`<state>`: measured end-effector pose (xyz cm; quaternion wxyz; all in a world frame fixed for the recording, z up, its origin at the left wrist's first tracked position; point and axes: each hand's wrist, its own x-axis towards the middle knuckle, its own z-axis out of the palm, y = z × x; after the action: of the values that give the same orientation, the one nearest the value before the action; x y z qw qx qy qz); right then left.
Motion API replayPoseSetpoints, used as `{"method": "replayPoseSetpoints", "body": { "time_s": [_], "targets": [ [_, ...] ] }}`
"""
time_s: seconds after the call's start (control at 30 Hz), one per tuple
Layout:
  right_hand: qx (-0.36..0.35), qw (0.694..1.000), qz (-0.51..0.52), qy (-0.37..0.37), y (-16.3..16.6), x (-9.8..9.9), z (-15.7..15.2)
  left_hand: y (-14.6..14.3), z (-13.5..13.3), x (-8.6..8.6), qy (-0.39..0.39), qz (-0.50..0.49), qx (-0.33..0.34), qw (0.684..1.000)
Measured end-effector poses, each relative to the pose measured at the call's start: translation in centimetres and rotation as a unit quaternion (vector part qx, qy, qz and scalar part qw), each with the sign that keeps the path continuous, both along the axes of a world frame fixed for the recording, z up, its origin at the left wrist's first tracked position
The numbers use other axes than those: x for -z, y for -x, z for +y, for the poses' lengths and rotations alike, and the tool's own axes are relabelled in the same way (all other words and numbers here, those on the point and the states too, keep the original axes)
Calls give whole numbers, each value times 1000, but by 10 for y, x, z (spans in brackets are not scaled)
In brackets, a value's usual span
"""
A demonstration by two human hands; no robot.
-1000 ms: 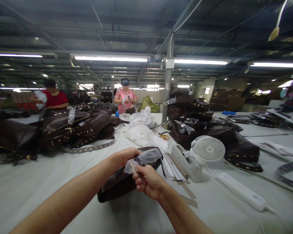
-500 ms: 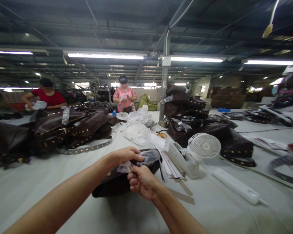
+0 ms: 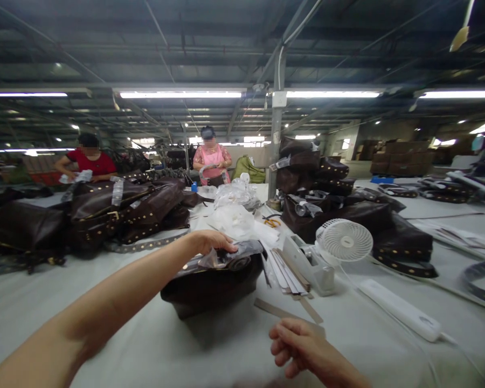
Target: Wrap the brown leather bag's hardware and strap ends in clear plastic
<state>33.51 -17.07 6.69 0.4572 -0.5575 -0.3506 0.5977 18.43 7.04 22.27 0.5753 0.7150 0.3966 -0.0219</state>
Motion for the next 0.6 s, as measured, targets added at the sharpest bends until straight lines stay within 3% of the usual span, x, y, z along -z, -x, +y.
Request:
{"method": "replayPoseSetpoints", "body": {
  "time_s": [0.17, 0.3, 0.47, 0.6],
  "targets": [
    [53, 998, -44, 8, -29, 28, -16, -3, 3, -1, -17, 15, 2, 1000],
    [114, 972, -199, -42, -54, 38, -13, 0, 0, 0, -15, 17, 25, 999],
    [89, 856, -492, -133, -66, 36, 2, 1, -3, -1, -22, 6, 35, 999],
    [16, 769, -632, -91, -56, 36, 27, -1, -4, -1, -14, 5, 26, 1000]
  ]
}}
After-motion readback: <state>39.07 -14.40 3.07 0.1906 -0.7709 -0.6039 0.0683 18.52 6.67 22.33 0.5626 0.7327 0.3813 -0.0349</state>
